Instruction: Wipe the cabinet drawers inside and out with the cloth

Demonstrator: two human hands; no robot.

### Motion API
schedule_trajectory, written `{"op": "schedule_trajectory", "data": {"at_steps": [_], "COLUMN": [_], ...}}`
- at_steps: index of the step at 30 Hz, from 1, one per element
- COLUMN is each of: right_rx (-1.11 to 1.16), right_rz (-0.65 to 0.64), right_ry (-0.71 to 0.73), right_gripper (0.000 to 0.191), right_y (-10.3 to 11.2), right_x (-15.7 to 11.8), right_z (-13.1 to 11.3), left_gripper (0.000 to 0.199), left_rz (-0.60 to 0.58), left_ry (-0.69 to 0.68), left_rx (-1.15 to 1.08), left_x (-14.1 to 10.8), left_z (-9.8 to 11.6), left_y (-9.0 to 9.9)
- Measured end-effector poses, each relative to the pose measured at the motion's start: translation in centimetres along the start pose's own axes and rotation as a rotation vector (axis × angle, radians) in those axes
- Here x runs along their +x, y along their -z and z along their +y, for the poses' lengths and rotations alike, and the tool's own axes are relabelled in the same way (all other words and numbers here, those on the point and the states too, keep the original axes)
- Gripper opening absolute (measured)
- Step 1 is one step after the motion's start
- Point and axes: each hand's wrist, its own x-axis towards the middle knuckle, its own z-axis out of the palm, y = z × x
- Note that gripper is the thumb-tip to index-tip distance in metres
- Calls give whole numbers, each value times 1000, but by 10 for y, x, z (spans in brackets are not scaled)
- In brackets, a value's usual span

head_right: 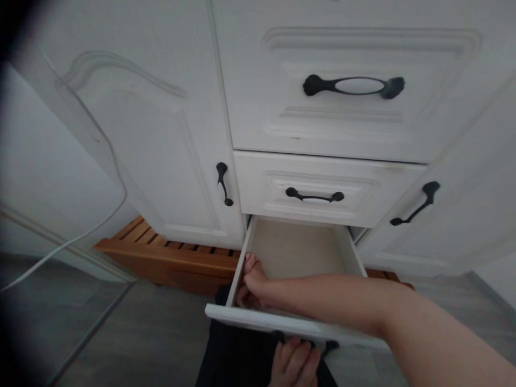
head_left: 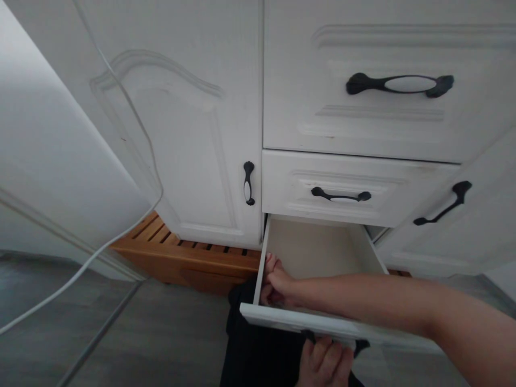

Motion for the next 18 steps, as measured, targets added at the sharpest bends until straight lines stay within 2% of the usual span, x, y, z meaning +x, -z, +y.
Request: {"op": "schedule_trajectory", "data": {"at_steps": [3, 4, 10, 12, 15, 16, 18], "right_rx": [120, 130, 131, 20, -312, -376, -338], "right_rz": [-16, -27, -98, -161, -296, -391, -649], "right_ry": [-124, -122, 44, 226, 641, 729, 747], "right_gripper": [16, 18, 45, 46, 30, 25, 24], "right_y": [6, 9, 29, 33, 26, 22, 14], "right_x": [-13, -18, -51, -57, -57, -56, -53], "right_z": [-6, -9, -31, -40, -50, -52, -54], "left_gripper": [17, 18, 23, 22, 23, 24, 28], "left_rz": [83, 85, -96, -125, -139, -139, -165], "left_ry": [38, 33, -109, -144, -142, -136, -137], "left_rx": [26, 33, -10, -37, -26, -19, -13], "left_x": [-4, -5, 0, 4, 10, 11, 13], "left_z": [3, 3, -14, -18, -20, -20, -21], "left_y": [-8, -9, 6, 10, 14, 15, 18]}}
